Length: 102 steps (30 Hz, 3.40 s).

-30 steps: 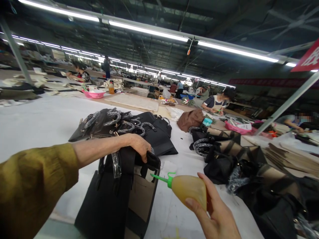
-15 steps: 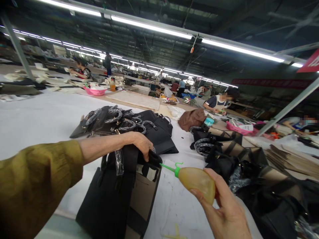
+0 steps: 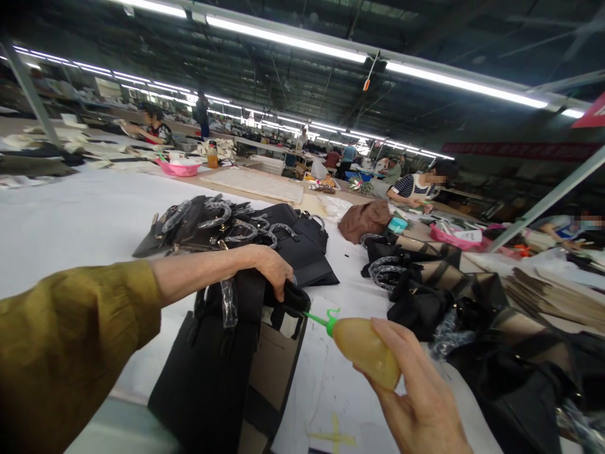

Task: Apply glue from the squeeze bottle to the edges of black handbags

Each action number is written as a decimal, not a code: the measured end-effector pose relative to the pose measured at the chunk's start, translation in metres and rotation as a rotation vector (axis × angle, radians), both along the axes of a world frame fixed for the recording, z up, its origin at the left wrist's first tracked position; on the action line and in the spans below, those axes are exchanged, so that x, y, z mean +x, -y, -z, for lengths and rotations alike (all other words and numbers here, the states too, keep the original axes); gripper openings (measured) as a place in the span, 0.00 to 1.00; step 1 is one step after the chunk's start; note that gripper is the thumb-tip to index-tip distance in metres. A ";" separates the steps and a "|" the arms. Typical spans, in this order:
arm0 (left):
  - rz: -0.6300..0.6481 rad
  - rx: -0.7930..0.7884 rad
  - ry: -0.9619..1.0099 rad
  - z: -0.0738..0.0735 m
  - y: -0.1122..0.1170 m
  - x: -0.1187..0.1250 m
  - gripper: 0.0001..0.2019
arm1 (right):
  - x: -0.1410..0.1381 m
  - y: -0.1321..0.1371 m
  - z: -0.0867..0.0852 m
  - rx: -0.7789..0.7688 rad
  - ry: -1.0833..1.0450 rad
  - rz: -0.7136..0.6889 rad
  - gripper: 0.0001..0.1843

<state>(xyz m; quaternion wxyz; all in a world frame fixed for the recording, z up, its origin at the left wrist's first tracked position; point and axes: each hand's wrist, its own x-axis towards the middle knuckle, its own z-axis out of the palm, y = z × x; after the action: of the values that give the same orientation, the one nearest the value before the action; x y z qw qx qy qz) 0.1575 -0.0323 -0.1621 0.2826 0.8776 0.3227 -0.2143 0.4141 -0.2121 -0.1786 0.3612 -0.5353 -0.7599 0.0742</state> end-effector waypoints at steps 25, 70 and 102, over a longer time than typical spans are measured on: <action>0.023 0.048 -0.077 -0.028 0.025 0.010 0.12 | 0.011 0.027 0.006 -0.084 -0.083 0.059 0.19; -0.001 0.442 -0.077 -0.051 0.104 -0.008 0.10 | -0.001 0.042 0.070 -0.072 0.008 -0.016 0.16; 0.066 0.581 -0.026 -0.019 0.160 -0.031 0.08 | -0.006 0.064 0.092 -0.726 -0.355 0.048 0.26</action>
<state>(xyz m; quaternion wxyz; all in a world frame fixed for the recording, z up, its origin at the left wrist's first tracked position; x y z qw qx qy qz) 0.1265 -0.1925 -0.1432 0.0083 0.9290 0.3451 -0.1333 0.4085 -0.2765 -0.2709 0.2759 -0.6246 -0.5975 0.4205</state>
